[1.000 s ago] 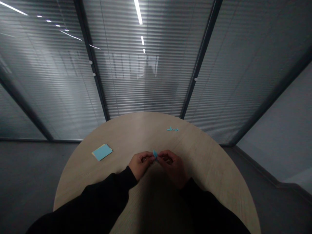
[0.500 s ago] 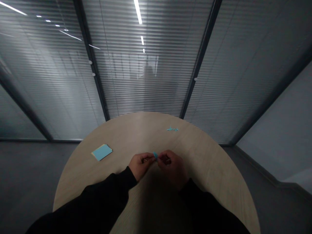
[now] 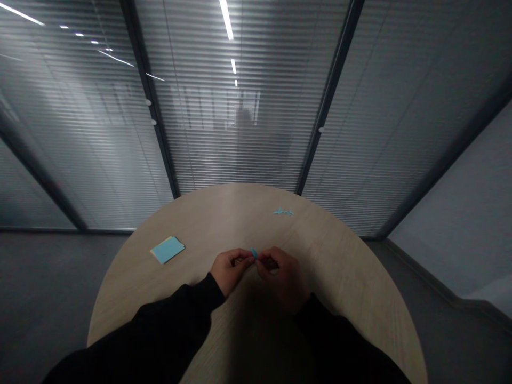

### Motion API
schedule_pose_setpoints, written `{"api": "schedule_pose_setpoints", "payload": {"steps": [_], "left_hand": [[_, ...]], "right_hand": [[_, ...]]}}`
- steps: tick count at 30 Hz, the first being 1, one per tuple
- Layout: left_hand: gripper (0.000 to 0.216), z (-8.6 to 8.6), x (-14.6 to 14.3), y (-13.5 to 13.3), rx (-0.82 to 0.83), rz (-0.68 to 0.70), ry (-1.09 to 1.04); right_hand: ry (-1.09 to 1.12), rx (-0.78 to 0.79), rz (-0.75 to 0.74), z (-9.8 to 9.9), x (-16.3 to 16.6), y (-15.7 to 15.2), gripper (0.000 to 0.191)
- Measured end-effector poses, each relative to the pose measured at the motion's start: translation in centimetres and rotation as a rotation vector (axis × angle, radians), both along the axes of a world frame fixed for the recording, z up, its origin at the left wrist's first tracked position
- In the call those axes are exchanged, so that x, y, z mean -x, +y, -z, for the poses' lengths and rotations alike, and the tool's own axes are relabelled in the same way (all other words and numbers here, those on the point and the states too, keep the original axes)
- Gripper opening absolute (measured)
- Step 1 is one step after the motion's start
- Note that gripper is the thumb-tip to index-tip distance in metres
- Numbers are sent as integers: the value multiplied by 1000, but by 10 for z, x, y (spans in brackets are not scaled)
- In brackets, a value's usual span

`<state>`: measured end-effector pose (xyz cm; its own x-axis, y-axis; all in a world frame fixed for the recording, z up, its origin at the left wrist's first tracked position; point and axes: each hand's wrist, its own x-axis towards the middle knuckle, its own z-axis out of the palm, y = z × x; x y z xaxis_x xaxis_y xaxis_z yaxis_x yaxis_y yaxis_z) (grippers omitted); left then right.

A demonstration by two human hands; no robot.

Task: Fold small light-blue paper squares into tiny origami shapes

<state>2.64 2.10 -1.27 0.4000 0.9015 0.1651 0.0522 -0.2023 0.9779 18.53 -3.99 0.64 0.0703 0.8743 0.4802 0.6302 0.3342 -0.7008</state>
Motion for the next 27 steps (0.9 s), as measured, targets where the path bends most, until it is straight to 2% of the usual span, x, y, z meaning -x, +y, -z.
{"api": "schedule_pose_setpoints", "payload": {"steps": [5,10,14,23,27], "left_hand": [[29,1,0,0,45,6,-52],[30,2,-1,0,75,-2,-60],[31,1,-1,0,102,44,-69],[30,2,1,0,56,41,-14],[31,1,1,1,20,41,37]], "right_hand": [[-23,28,-48,-1,-4,1,10],[-52,15,-31,1,-4,0,11],[-38,22,-9,4,-4,1,10],[48,80,-46,5,-7,2,16],[15,68,-22,5,-7,2,15]]}}
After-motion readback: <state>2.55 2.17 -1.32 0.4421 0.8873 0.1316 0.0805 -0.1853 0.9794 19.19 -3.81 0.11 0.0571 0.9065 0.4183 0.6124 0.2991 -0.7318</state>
